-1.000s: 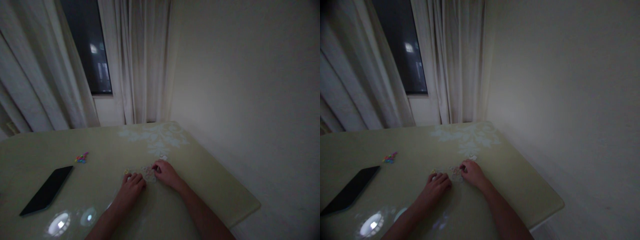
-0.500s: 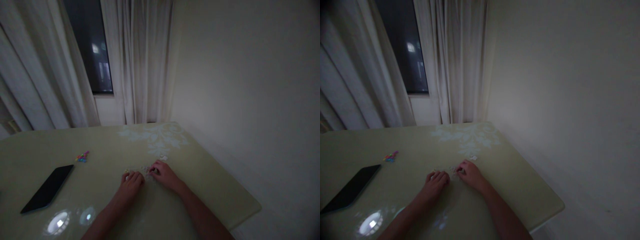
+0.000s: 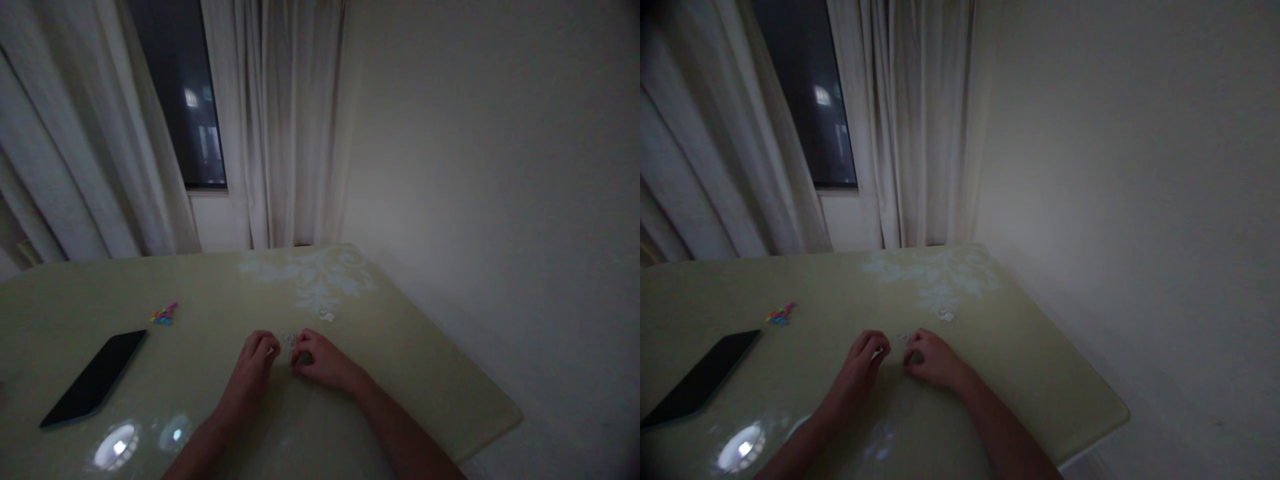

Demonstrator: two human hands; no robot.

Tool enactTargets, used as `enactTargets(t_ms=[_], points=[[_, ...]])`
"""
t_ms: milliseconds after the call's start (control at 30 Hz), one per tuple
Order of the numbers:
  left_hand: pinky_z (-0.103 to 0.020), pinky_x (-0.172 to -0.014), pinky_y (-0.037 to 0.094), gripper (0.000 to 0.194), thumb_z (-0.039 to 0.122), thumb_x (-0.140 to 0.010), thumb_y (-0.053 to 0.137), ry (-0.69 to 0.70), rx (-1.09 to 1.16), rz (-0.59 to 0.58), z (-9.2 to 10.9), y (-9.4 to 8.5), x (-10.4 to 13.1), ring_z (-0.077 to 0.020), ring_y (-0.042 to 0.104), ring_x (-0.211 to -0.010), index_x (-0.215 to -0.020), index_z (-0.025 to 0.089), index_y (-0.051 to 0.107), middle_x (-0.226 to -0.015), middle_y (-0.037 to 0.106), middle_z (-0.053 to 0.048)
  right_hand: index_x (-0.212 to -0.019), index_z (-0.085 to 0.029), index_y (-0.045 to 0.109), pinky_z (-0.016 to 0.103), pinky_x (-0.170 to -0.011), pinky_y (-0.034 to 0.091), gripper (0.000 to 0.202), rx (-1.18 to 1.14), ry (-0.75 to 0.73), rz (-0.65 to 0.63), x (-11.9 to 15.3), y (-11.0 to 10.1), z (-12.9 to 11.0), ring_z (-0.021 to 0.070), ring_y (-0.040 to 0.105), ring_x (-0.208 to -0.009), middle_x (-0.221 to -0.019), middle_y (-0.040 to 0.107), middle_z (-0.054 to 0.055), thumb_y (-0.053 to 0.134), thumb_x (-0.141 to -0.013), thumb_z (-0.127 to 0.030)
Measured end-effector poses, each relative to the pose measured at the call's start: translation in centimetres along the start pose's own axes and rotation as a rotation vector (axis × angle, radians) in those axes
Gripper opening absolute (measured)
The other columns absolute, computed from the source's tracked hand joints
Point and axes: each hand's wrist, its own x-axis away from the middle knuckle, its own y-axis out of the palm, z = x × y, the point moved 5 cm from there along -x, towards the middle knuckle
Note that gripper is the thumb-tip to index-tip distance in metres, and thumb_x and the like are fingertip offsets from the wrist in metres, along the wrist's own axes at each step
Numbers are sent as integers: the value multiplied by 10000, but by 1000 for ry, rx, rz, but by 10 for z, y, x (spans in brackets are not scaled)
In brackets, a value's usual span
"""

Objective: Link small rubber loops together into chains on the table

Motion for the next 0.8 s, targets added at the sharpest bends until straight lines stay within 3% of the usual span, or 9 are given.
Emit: enactTargets(t_ms=[100, 233, 467, 633, 800], points=[[-338, -832, 522, 175, 279, -993, 463, -77, 96, 53, 1, -7, -3, -216, 628, -899, -898, 232, 603, -954, 632, -54, -874, -203, 772, 280, -904, 473, 120, 27, 5, -22, 0, 4, -2, 185, 613, -1005, -1067, 615, 38, 807, -788, -127], [-294, -713, 506, 204, 363, -1011, 466, -209, 249, 8, -4, -8, -3, -185, 603, -750, -905, 225, 574, -820, 628, -12, -850, -183, 740, 283, -868, 461, 108, 129, 0, -56, 0, 6, -9, 190, 601, -970, -1051, 626, 49, 763, -769, -115], [-291, -714, 550, 245, 464, -955, 585, -342, 503, -19, -9, -2, -1, -178, 642, -766, -941, 219, 588, -842, 635, -9, -822, -179, 666, 283, -840, 456, 89, 168, -21, -60, 2, 8, -12, 195, 585, -942, -1002, 614, 45, 726, -772, -137], [-283, -632, 551, 297, 511, -886, 657, -458, 623, -17, 1, -4, -1, -180, 665, -676, -917, 218, 621, -759, 643, 7, -895, -194, 646, 274, -895, 459, 102, -71, -44, 71, 1, -2, -12, 170, 584, -989, -1049, 588, 33, 671, -842, -110], [-307, -698, 564, 290, 476, -808, 730, -540, 736, -53, 10, 2, 1, -206, 701, -725, -854, 191, 696, -744, 700, -21, -879, -190, 621, 243, -767, 440, 46, -212, -40, 201, -2, -9, -17, 140, 521, -844, -999, 546, 20, 653, -883, -156]])
